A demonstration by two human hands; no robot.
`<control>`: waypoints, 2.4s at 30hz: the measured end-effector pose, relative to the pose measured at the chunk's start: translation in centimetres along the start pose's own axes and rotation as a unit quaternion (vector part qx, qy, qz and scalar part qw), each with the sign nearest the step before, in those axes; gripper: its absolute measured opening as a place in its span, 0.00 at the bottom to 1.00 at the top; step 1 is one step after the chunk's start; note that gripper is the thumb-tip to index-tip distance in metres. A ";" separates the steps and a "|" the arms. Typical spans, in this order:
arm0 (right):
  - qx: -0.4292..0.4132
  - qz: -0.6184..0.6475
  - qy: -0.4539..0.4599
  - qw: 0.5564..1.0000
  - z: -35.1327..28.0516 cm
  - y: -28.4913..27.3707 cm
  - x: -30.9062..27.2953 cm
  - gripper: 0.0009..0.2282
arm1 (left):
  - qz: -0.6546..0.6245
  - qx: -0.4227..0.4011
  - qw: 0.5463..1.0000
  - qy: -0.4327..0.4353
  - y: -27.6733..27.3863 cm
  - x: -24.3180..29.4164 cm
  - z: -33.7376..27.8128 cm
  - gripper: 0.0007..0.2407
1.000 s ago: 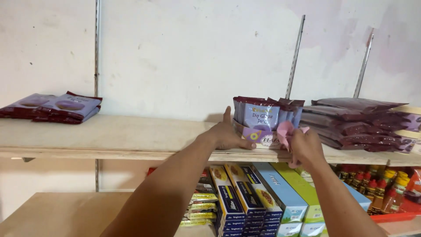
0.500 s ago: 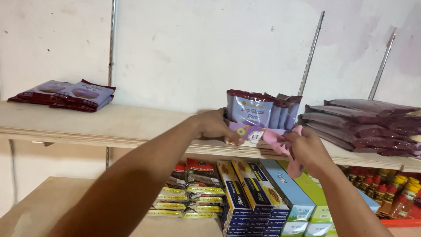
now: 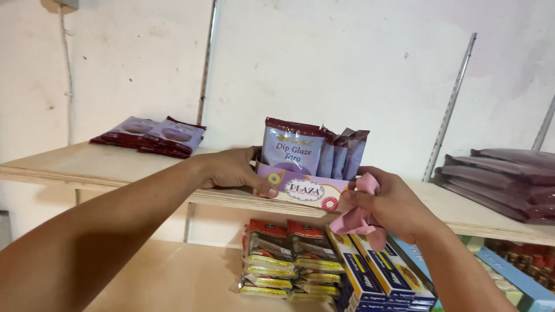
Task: Restocking packets of dip glaze onto store shelves and organizing the display.
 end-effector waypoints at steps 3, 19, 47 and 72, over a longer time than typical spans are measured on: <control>-0.013 -0.003 -0.012 1.000 -0.7 3.2 -2.4 0.26 | 0.019 -0.001 1.000 0.001 -3.7 -1.4 -2.3 0.44; -0.200 0.069 -0.069 0.975 0.7 20.4 -9.9 0.36 | 0.043 0.058 0.993 -0.096 -19.6 -9.4 -12.5 0.47; -0.289 -0.073 -0.047 0.953 2.4 28.4 -12.0 0.42 | 0.023 0.155 0.985 -0.073 -23.3 -12.7 -14.1 0.34; -0.344 -0.091 -0.145 0.923 2.8 33.4 -15.3 0.51 | -0.148 0.208 0.965 -0.053 -25.2 -14.3 -14.6 0.31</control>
Point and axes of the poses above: each hand's wrist, its own z-axis towards the middle knuckle, its own y-axis out of the palm, x = y × z, the point moved 7 cm from there along z, towards the middle knuckle, and after that the axes turned 7 degrees about x, right-handed, at the moved point
